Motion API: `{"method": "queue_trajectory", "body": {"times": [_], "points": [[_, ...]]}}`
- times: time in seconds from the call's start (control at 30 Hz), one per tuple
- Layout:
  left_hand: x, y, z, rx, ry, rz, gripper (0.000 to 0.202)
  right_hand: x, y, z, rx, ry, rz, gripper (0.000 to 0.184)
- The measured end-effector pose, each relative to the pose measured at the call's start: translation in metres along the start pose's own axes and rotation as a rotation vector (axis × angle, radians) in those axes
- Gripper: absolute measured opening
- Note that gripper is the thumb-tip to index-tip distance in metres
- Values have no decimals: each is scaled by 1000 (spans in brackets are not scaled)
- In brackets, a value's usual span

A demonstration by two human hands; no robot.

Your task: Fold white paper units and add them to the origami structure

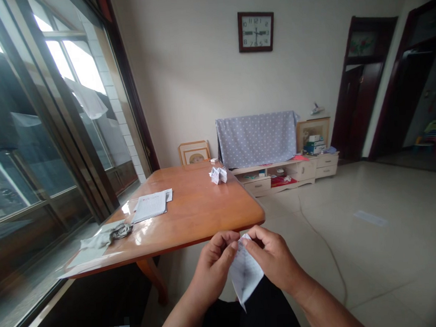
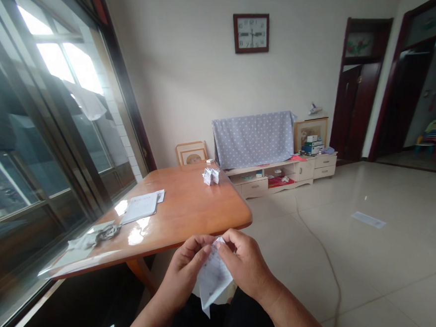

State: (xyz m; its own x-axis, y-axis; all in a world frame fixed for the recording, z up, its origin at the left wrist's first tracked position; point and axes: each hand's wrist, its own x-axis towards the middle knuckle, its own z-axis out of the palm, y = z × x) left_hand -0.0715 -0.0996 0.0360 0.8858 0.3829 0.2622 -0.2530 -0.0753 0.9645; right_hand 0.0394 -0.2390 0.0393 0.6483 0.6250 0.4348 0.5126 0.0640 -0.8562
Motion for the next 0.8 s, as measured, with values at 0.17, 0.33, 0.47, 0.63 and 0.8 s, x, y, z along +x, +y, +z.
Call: {"method": "queue_trajectory", "body": {"times": [0.17, 0.33, 0.47, 0.63, 0.8], "points": [[-4, 9, -12, -139, -99, -56, 21, 4, 7, -4, 241, 40, 198, 25], [-8, 19, -12, -179, -273, -77, 21, 5, 15, -4, 265, 37, 206, 28], [-8, 15, -10, -193, -317, -75, 21, 6, 13, -1, 314, 5, 228, 33], [-4, 5, -12, -235, -230, -153, 23, 6, 4, -4, 396, 57, 213, 51], [-2, 4, -15, -237, -106, -139, 28, 0, 4, -13, 356, -140, 105, 58]]}}
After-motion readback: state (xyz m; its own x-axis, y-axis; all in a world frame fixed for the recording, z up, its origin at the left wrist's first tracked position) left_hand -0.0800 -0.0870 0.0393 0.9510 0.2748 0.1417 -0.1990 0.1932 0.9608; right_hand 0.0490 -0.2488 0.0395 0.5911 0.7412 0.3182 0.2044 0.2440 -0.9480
